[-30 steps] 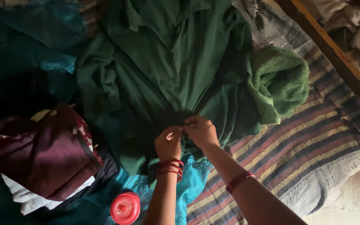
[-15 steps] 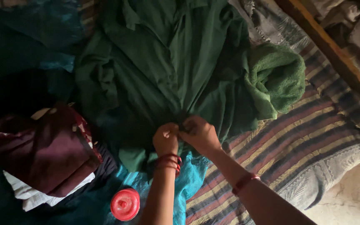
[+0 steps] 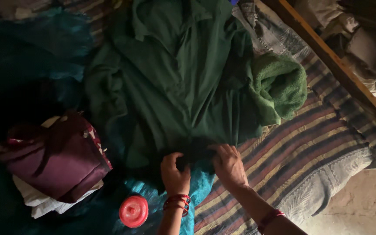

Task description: The person picks up a shirt from a pile of clothes on a bed, spreads it out, and buttons several buttons on the front before folding it.

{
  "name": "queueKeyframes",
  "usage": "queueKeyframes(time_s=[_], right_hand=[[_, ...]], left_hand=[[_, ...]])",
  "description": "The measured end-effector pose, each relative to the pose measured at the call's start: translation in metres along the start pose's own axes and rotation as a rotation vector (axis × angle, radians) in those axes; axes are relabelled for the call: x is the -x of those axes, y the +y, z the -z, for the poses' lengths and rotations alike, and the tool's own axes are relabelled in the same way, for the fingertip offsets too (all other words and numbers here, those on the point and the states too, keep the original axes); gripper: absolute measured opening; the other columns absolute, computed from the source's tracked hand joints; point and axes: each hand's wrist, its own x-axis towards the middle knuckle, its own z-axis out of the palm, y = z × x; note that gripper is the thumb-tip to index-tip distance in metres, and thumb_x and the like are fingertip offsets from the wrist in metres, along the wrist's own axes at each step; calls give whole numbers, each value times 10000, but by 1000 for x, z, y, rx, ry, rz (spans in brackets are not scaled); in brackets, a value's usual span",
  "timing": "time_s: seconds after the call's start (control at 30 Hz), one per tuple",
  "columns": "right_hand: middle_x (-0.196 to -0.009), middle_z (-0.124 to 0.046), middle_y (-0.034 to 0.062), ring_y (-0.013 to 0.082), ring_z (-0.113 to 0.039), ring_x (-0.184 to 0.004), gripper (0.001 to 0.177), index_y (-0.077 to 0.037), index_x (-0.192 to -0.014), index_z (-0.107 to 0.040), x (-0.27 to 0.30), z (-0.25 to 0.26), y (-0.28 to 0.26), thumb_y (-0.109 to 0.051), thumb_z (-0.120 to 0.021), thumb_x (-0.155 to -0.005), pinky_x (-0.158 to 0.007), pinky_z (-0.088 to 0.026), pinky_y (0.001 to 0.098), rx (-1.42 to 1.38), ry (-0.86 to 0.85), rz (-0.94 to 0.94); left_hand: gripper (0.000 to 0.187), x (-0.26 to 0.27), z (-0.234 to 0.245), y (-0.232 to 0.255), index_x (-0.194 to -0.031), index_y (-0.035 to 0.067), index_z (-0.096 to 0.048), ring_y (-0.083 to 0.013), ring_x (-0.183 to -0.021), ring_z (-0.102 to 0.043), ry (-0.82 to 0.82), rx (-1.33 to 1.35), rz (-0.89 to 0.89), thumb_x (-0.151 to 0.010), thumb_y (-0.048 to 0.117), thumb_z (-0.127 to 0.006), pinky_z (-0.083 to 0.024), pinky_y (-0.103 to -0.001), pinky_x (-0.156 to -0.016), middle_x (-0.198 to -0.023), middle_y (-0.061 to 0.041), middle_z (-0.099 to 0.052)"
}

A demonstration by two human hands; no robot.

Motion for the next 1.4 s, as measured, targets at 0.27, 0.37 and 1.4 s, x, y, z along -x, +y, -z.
queueKeyframes(time_s=[0.27,0.37,1.4], right_hand=[[-1017,-718,67,277,-652,-1028,265,-137,-1058,-762,-9,11,-13,-148,-701,-801,-941,-446,446,66,27,43],[-979,-732,42,239,-663,-986,205,-150,-994,-779,-4,20,-25,-160,-691,-809,-920,-418,434,87,54,78],[-1027,-796,115,171,-779,-896,268,-51,-1085,-779,-12,-27,5,-163,-772,-841,-785,-635,309,-335,-163,-98]], left_hand=[[155,-2,7,1,-1089,54,-710,-293,-885,-735,-32,187,232,-980,134,-635,-572,-370,-767,-1007,-141,-750],[207,3,19,24,-1103,90,-711,-203,-797,-778,-80,305,419,-920,186,-693,-608,-306,-687,-917,-93,-794],[153,4,-5,36,-852,56,-732,-291,-781,-675,-71,54,236,-864,207,-713,-529,-427,-707,-834,-104,-703]])
